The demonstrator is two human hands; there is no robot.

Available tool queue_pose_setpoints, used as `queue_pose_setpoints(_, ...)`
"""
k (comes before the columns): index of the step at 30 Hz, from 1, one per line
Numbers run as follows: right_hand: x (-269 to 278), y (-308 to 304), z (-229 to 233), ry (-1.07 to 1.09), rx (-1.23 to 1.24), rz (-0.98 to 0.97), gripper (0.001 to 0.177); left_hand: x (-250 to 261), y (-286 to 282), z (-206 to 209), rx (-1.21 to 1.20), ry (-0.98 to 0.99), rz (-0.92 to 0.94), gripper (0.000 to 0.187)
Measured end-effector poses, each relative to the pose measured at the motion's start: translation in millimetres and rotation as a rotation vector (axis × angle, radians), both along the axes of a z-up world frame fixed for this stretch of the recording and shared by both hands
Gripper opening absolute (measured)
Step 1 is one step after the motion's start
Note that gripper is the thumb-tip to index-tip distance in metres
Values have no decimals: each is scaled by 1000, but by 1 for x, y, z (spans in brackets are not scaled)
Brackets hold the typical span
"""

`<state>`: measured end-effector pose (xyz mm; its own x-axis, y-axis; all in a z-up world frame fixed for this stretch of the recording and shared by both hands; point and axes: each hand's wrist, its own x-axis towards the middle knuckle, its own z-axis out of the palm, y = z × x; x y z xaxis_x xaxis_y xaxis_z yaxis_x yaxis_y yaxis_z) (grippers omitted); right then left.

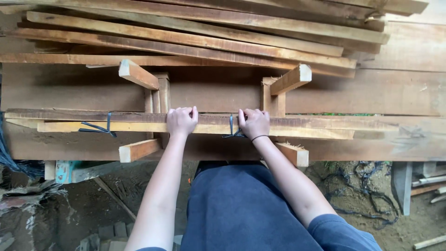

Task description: Organizing small wood planks into neat stacks and securing them with ties.

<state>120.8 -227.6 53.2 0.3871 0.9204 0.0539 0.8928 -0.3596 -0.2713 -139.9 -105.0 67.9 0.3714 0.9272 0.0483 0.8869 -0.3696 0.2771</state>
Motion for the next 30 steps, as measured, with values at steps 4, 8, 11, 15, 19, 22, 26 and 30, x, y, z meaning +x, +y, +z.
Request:
queue_pose_setpoints(4,1,1,3,-1,25,14,39,1,3,-6,7,-10,8,39)
queue_pose_setpoints(8,-1,-3,6,-2,22,22,38,-1,-1,-3,2,-4,-7,39)
queue_pose_setpoints(11,3,5,9,6,42,14,38,2,7,-5,11,-12,-18,39)
queue_pose_setpoints(15,-5,3,10,-2,86,-26,38,-4,4,-10,21,-13,-63,37)
queue_pose_setpoints(19,-4,2,9,-24,114,-56,37,-6,5,-16,32,-21,-102,35)
queue_pose_setpoints(22,-4,3,5,-46,131,-71,39,-6,8,-13,19,-25,-103,34)
queue_pose_setpoints(26,-5,1,6,-44,157,-95,40,-9,9,-12,17,-76,-114,32)
queue_pose_setpoints(30,-5,-1,11,-12,104,-73,41,-18,5,11,-120,-409,-72,25)
